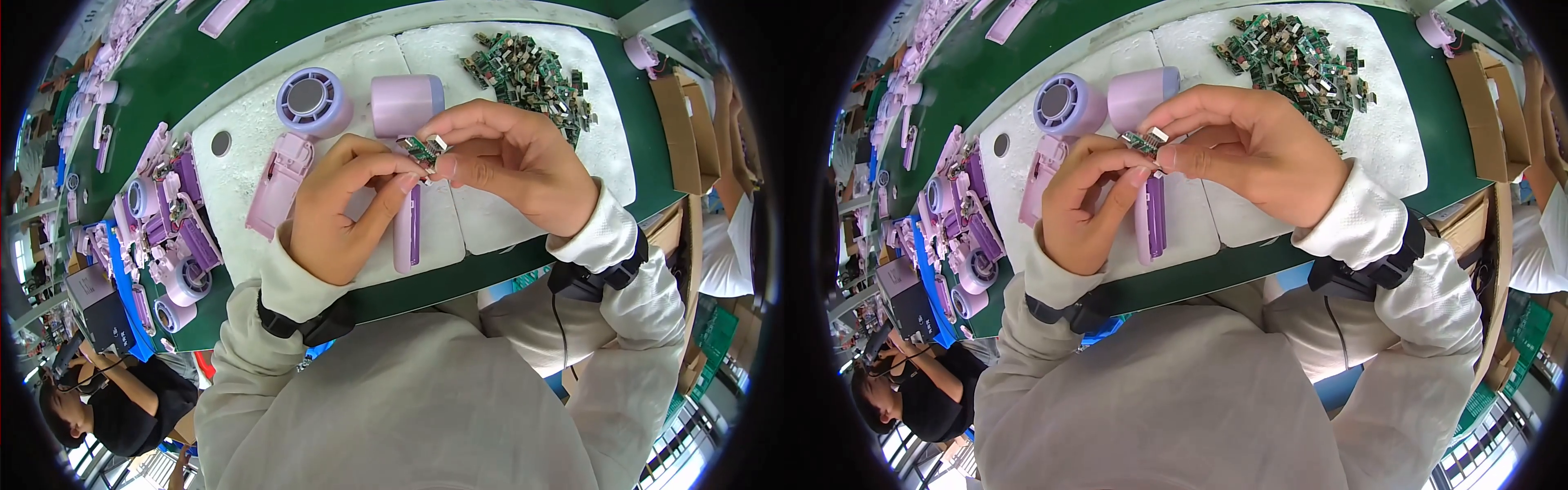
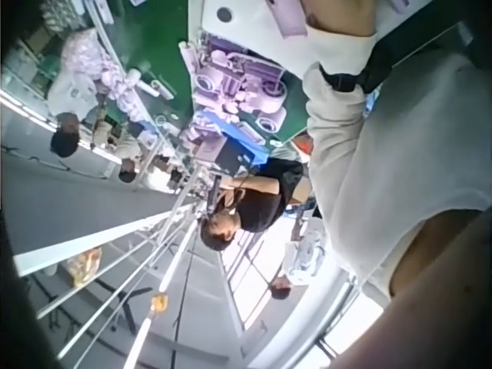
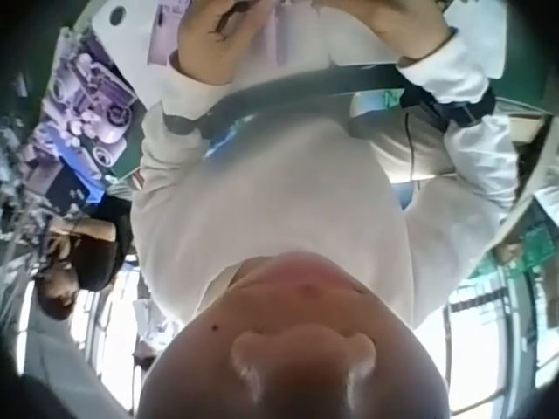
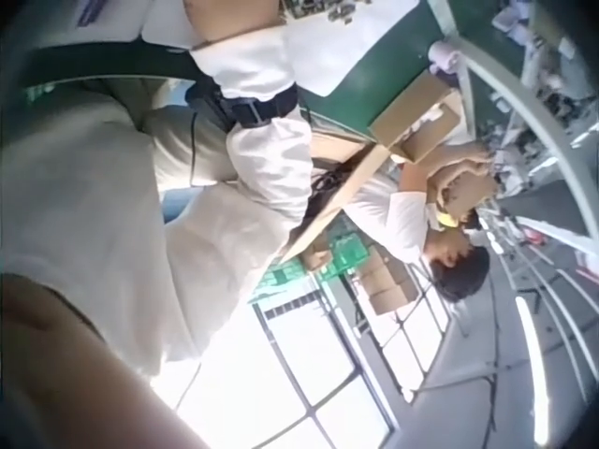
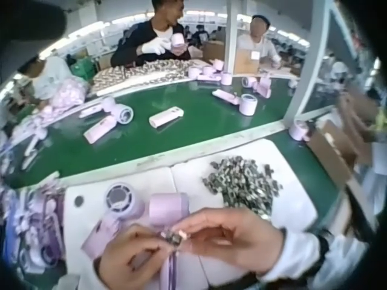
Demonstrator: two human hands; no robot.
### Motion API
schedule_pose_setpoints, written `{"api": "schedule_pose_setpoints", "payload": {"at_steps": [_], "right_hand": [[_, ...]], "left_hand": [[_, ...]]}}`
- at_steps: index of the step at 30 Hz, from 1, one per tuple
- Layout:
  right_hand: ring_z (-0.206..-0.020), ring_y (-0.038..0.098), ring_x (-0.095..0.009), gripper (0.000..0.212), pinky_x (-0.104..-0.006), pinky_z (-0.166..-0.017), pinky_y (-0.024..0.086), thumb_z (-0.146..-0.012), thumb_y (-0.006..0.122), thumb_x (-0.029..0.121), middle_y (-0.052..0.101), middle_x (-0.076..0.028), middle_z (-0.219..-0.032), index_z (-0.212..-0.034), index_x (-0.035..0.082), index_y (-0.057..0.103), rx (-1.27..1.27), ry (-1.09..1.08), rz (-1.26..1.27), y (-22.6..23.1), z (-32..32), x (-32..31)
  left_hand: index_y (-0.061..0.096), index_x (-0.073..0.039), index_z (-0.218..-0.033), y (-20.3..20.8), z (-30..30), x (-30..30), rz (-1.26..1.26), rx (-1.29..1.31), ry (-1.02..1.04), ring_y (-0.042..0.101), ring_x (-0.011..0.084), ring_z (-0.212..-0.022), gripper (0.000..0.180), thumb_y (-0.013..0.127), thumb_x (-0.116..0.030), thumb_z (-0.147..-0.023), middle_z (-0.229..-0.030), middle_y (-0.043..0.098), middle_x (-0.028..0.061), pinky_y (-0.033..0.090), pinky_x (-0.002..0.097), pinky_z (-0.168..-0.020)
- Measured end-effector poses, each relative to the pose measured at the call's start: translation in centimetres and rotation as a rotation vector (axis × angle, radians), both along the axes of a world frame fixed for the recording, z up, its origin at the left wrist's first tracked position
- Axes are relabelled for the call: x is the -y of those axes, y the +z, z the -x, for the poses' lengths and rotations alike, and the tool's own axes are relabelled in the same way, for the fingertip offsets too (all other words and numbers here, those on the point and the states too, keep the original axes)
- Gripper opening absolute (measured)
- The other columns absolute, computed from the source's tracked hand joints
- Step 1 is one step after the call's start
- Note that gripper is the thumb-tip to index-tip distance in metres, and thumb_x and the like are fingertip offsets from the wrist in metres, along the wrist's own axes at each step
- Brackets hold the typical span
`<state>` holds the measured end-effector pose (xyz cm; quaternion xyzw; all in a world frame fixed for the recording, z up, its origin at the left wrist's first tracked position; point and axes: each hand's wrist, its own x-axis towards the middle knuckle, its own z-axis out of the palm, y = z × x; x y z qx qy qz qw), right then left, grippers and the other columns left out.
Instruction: The person picks up a circuit board and a fan handle, connects a wire to the board, and fits the board into the handle. They repeat this process with several more handles and boards before placing the assemblies on the conveyor belt.
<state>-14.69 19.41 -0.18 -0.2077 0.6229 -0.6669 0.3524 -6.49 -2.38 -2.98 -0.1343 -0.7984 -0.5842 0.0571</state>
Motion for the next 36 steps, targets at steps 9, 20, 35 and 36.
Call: {"api": "schedule_pose_setpoints", "payload": {"at_steps": [9, 20, 35, 36], "right_hand": [[-0.101, 0.068, -0.017, 0.033, -0.0302, -0.089, 0.055, -0.094, 0.065, 0.0, 0.067, -0.009, -0.115, -0.126, -0.002, 0.058, -0.011, 0.011, -0.031, 0.5, 0.0, -0.3], [-0.102, 0.068, -0.017, 0.031, -0.0296, -0.091, 0.055, -0.092, 0.066, -0.005, 0.066, -0.011, -0.117, -0.122, -0.004, 0.062, -0.272, -0.038, -0.018, 0.6, -1.0, 0.2], [-0.102, 0.067, -0.016, 0.032, -0.0301, -0.09, 0.055, -0.094, 0.067, 0.003, 0.069, -0.01, -0.115, -0.125, -0.003, 0.062, -0.077, -0.092, 0.013, 0.3, -0.9, 0.6], [-0.101, 0.067, -0.016, 0.032, -0.0302, -0.09, 0.055, -0.094, 0.067, 0.003, 0.069, -0.01, -0.114, -0.125, -0.003, 0.062, -0.088, -0.095, 0.01, 0.3, -1.0, 0.7]], "left_hand": [[0.068, -0.004, -0.105, 1.0, -0.3, -0.4, 0.105, -0.041, 0.025, 0.059, 0.0161, -0.076, 0.016, 0.069, -0.001, -0.089, -0.094, 0.057, 0.007, 0.048, 0.028, -0.067], [0.067, -0.001, -0.103, 0.5, -0.3, -0.2, 0.087, -0.063, 0.059, 0.061, 0.0174, -0.077, 0.013, 0.069, -0.003, -0.09, -0.093, 0.06, 0.0089, 0.049, 0.0284, -0.067], [0.066, 0.0, -0.098, 0.5, -0.3, -0.4, 0.02, -0.056, 0.069, 0.059, 0.0156, -0.068, 0.008, 0.068, -0.004, -0.091, -0.086, 0.059, 0.0076, 0.046, 0.0273, -0.061], [0.066, -0.001, -0.098, 0.6, -0.4, -0.4, 0.016, -0.053, 0.06, 0.059, 0.0153, -0.068, 0.008, 0.068, -0.004, -0.091, -0.085, 0.059, 0.0074, 0.046, 0.0273, -0.061]]}}
